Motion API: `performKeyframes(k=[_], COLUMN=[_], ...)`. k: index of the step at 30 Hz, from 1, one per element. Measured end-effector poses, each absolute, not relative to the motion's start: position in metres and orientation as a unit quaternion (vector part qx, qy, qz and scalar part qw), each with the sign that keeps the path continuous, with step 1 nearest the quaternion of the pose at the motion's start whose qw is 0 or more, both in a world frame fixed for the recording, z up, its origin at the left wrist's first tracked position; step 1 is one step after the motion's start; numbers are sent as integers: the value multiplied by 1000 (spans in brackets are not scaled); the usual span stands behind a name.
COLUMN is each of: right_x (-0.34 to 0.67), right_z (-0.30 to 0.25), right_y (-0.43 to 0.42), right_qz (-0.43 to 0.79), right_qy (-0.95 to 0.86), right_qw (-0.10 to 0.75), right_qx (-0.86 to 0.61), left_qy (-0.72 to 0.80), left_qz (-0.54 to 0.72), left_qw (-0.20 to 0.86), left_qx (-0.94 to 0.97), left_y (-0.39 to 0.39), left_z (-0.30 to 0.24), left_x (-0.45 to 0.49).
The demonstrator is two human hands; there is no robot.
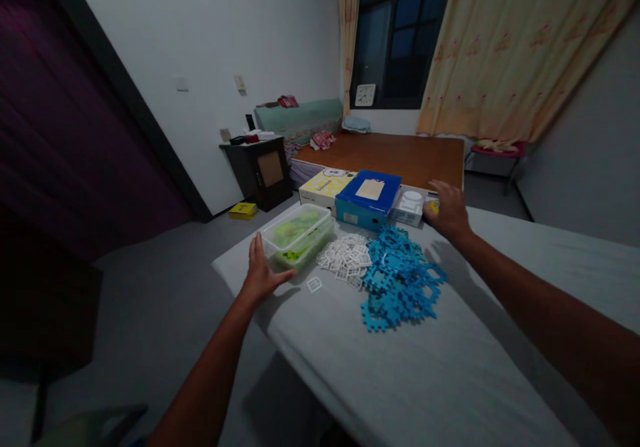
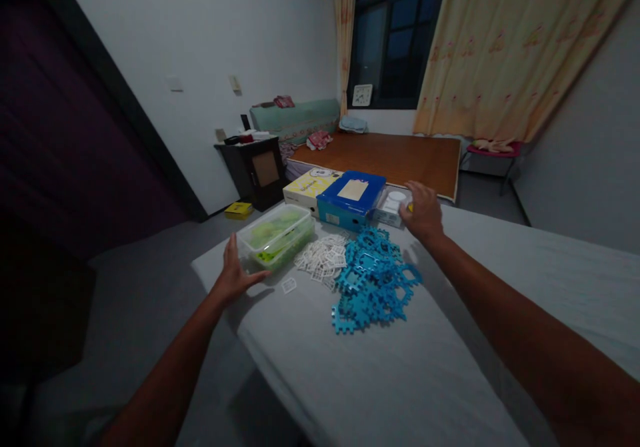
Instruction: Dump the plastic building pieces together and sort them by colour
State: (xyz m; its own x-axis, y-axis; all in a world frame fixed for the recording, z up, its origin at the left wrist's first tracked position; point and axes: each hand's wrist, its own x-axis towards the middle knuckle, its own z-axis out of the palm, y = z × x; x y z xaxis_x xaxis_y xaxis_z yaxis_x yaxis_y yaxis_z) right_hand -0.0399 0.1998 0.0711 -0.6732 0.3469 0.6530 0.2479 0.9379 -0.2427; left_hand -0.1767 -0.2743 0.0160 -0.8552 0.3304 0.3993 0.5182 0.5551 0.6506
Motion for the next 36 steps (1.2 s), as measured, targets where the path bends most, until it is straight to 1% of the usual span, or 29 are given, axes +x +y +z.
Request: performKeyframes(k=[1, 3, 6, 8, 12, 17, 19, 22, 25, 28, 33, 36], right_x=[-41, -47, -61, -74, -102, -121, -122, -121, -123, -127, -119, -110], right_z=[77, 84, 87, 86, 86, 92, 96, 101, 109, 118, 130, 128], right_y=[176, 122, 38, -9, -62, -77, -79, -81, -76, -62, -19, 8], right_qz=[75, 92, 96, 91, 75, 7, -33, -71, -65, -32, 51, 98], right_qy=[-917, -933, -954, -955, -956, -971, -973, -974, -976, -976, -940, -911], right_qw=[373, 347, 254, 215, 189, 118, 105, 128, 164, 207, 319, 356], right_qx=[-118, -16, 130, 185, 211, 208, 205, 174, 129, 59, -115, -184], left_qy=[-872, -867, -859, -852, -842, -833, -821, -805, -804, -820, -858, -865], left_qz=[-411, -425, -441, -443, -435, -444, -467, -517, -546, -518, -455, -434], left_qw=[120, 126, 135, 143, 150, 148, 146, 134, 106, 105, 82, 72], left_qx=[-238, -226, -222, -238, -281, -295, -294, -258, -210, -221, -224, -242], left_y=[-271, -263, -256, -254, -258, -270, -272, -270, -262, -252, -240, -236], left_z=[14, 14, 15, 16, 18, 18, 14, 3, -6, -8, -1, -2], left_x=[-177, -176, -173, -170, -168, -172, -172, -169, -166, -165, -171, -175])
